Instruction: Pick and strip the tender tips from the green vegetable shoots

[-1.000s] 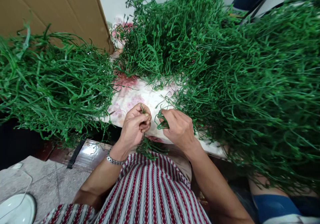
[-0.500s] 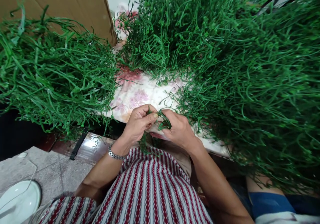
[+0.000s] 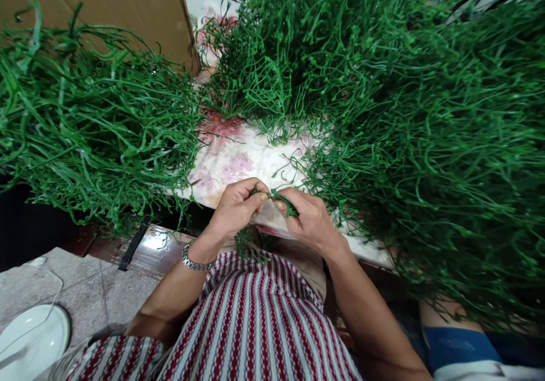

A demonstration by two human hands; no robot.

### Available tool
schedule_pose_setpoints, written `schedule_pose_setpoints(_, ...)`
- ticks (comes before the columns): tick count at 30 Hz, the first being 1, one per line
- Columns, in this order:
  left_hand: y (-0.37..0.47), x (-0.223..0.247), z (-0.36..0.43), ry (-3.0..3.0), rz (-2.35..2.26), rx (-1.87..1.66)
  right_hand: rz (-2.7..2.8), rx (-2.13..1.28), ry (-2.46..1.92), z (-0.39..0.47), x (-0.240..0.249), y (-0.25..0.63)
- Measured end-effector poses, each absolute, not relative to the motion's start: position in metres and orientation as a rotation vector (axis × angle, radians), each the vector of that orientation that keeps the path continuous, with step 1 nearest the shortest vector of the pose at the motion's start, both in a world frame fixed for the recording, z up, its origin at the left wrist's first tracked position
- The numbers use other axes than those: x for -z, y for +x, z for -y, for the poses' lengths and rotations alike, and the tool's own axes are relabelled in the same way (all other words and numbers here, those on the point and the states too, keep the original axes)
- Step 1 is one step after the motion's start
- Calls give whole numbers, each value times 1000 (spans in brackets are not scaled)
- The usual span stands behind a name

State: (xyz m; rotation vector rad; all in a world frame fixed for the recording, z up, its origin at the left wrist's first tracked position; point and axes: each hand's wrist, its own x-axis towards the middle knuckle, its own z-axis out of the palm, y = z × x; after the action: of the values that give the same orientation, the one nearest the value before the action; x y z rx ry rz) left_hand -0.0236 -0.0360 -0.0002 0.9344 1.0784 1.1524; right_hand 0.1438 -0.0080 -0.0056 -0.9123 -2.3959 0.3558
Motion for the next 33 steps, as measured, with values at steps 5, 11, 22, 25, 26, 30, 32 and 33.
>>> schedule_pose_setpoints(5,-24,-1,40,865,-1019,-1079,2414,-284,-846,1,4,148)
schedule_pose_setpoints(11,-33,-17,51,887,-883,-998,2455,-292,-625,6,-23,157)
schedule_pose_setpoints(22,-33,-22,55,788,-826,-999,2483,-122,-747,9,-43,169)
schedule_pose_setpoints(25,-30,-20,52,789,-833,-999,2470,-115,-762,7,-37,168)
schedule_pose_setpoints(26,-28,-19,51,793,-837,-994,2463,-111,-753,6,-35,168)
schedule_pose_setpoints(30,-25,-15,53,785,-820,-976,2429,-100,-692,3,-30,169)
schedule_pose_setpoints(32,-30,-14,57,768,-789,-972,2431,-120,-667,2,-33,175)
schedule_pose_setpoints(33,-33,-13,59,760,-770,-978,2410,-150,-702,1,-36,179)
